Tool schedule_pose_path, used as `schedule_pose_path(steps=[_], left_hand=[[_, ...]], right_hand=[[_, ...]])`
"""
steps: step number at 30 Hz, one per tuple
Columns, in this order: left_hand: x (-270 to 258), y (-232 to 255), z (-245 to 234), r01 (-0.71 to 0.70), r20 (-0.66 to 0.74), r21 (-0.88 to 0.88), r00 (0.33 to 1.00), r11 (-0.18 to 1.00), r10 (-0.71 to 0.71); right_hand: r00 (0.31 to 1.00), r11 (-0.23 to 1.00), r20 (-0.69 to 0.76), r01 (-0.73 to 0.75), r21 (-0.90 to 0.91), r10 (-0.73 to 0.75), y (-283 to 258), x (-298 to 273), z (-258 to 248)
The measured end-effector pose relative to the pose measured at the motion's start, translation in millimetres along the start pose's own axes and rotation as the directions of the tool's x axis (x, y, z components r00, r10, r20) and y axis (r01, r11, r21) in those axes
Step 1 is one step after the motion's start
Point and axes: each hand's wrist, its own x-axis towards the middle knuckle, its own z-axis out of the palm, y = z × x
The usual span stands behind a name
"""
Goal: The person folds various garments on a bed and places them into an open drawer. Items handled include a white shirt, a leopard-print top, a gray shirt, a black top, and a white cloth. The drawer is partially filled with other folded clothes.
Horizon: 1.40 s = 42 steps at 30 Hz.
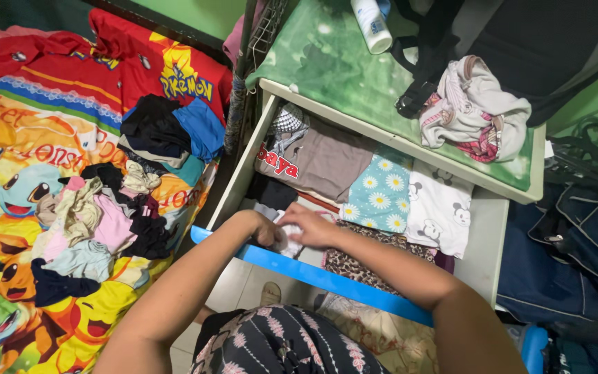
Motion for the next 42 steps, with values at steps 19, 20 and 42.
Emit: schedule_pose_path(steps=[19, 20, 42], left_hand=[[14, -5, -5, -0.079, -0.333, 0.141, 0.935, 0.987, 0.122], [14, -1, -5, -0.076, -0.338, 0.185, 0.931, 0.98, 0.136], [-232, -69, 90, -0.987, -0.616, -0.158, 0.097, 0.002, -0.782]], right_hand=[[0.858, 0.604, 0.164, -0.195, -0.772, 0.487, 24, -27, -18], [0.894, 0.644, 0.133, -0.197, -0.739, 0.427, 24, -27, -18], [0.991, 0.958, -0.006, 0.128, 0.256, -0.131, -170, 234, -52]])
